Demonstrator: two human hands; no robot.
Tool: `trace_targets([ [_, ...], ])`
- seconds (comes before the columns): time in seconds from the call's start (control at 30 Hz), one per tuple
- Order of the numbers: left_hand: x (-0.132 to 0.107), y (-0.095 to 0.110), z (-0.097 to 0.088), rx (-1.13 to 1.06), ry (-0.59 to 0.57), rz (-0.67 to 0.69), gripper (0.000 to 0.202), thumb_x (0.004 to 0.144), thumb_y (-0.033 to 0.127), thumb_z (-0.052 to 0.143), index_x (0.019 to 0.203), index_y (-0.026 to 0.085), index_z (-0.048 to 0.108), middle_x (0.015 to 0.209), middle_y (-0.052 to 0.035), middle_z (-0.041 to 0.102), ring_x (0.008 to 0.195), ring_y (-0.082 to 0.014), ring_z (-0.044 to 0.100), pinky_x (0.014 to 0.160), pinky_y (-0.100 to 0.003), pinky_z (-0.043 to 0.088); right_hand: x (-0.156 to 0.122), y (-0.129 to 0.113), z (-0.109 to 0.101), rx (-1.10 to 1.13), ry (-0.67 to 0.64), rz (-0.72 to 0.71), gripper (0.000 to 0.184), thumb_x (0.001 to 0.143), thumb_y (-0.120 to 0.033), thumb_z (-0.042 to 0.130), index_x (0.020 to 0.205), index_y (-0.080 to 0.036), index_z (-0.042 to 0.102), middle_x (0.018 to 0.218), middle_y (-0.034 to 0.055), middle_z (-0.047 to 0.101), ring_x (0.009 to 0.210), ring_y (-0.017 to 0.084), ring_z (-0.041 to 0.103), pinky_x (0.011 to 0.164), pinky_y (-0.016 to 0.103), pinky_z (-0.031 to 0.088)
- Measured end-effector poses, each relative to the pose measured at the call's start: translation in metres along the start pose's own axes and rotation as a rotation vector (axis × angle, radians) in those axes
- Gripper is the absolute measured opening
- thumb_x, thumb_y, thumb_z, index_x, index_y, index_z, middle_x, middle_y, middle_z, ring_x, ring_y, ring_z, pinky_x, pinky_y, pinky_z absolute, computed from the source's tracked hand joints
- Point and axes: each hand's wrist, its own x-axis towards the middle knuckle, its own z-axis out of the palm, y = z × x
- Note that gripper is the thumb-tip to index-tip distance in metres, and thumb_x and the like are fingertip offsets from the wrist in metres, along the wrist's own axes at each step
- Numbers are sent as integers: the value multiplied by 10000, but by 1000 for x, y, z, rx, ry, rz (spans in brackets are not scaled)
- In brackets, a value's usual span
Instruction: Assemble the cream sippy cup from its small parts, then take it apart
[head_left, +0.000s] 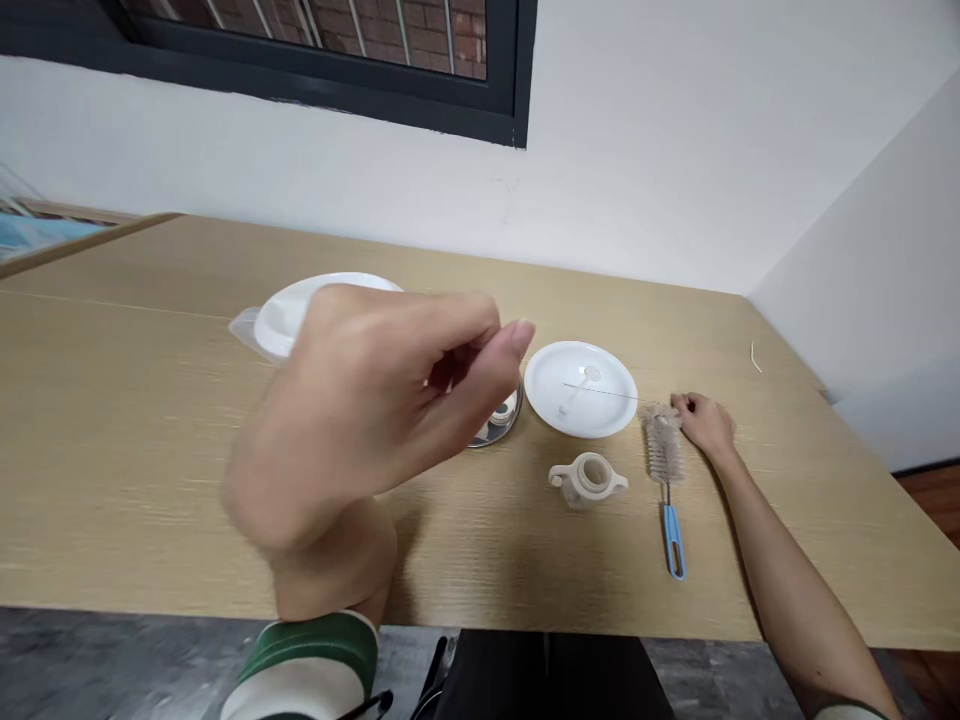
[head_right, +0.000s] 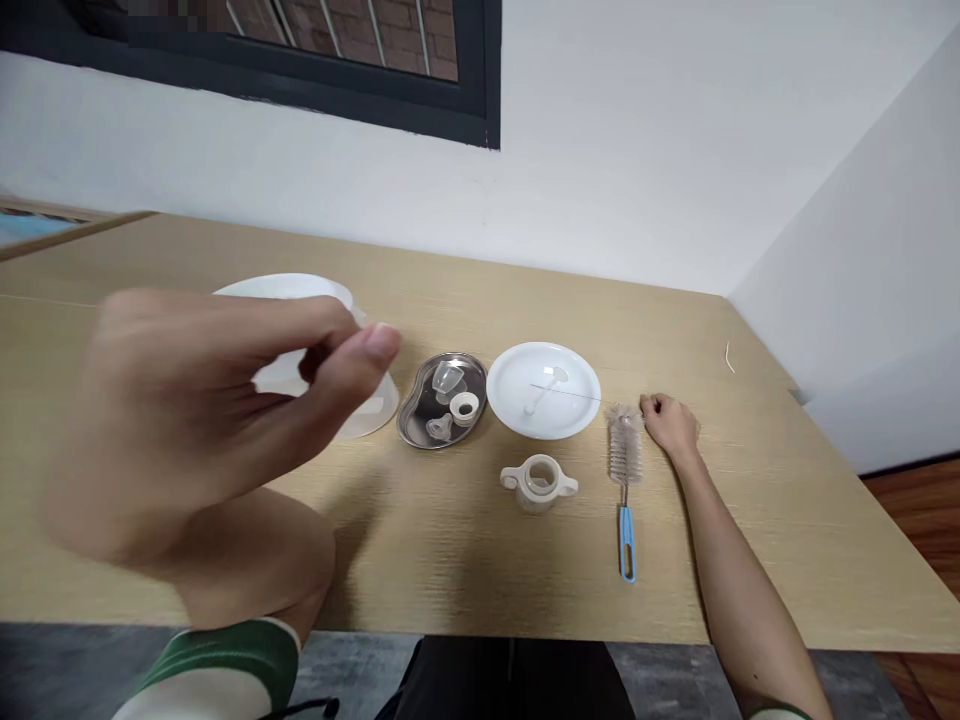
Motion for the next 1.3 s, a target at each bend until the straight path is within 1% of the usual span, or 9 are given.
trace_targets([
  [0.2,-1,12,11,150,-50,-38,309,1027,388,453,775,237,551,628,34,596,513,-131,482,542,-294,388,1,-4,2,24,-20,-1,536,970,-551,349,977,-199,752,1021,150,735,952,289,662,713,315,410],
  [0.47,2,19,18,113,-114,-102,327,1017,437,503,789,220,590,680,27,635,576,-133,524,609,-277,425,1,-11,2,89,-35,-8,521,967,-500,349,993,-178,757,1041,173,727,966,303,662,745,339,425],
  [0.63,3,-8,36,204,-304,-232,382,1017,482,466,861,189,654,739,-10,657,657,-171,562,656,-289,392,2,-12,4,126,-41,-24,508,962,-473,364,1025,-164,762,1062,195,720,973,313,663,750,349,426],
  [0.77,-14,-47,53,308,-342,-337,391,996,472,454,863,184,682,755,-41,678,694,-207,587,630,-298,359,2,-15,4,130,-55,-32,476,971,-434,372,1018,-165,762,1061,184,724,993,300,666,774,339,434],
  [0.93,-8,-71,115,113,-437,-277,413,978,472,471,797,185,707,734,-31,682,678,-198,593,648,-290,401,1,-19,2,133,-61,-33,447,982,-402,384,1041,-160,755,1096,183,720,1027,289,664,814,340,446],
  [1.0,10,-70,154,-76,-524,-211,365,978,465,504,1009,184,735,1013,-48,727,863,-209,647,776,-271,475,1,-20,1,136,-55,-35,441,983,-389,382,1039,-160,755,1102,184,719,1032,287,666,821,341,449],
  [1.1,40,-70,213,-84,-589,-222,403,984,377,520,1317,177,629,1290,-106,642,996,-217,656,898,-285,497,0,-19,1,142,-40,-41,436,986,-387,379,1018,-168,754,1092,176,723,1028,289,669,814,343,450],
  [1.2,63,-75,257,-18,-623,-272,353,967,358,565,1237,163,684,1201,-143,680,1044,-274,653,937,-345,486,0,-19,3,160,-23,-46,423,985,-394,390,981,-171,749,1067,169,729,1009,292,674,795,343,445],
  [1.3,74,-82,282,39,-649,-344,278,905,360,650,1038,138,750,993,-149,731,925,-305,675,843,-360,500,0,-20,4,190,-6,-52,397,980,-381,414,940,-167,745,1037,166,733,975,279,679,773,331,432],
])
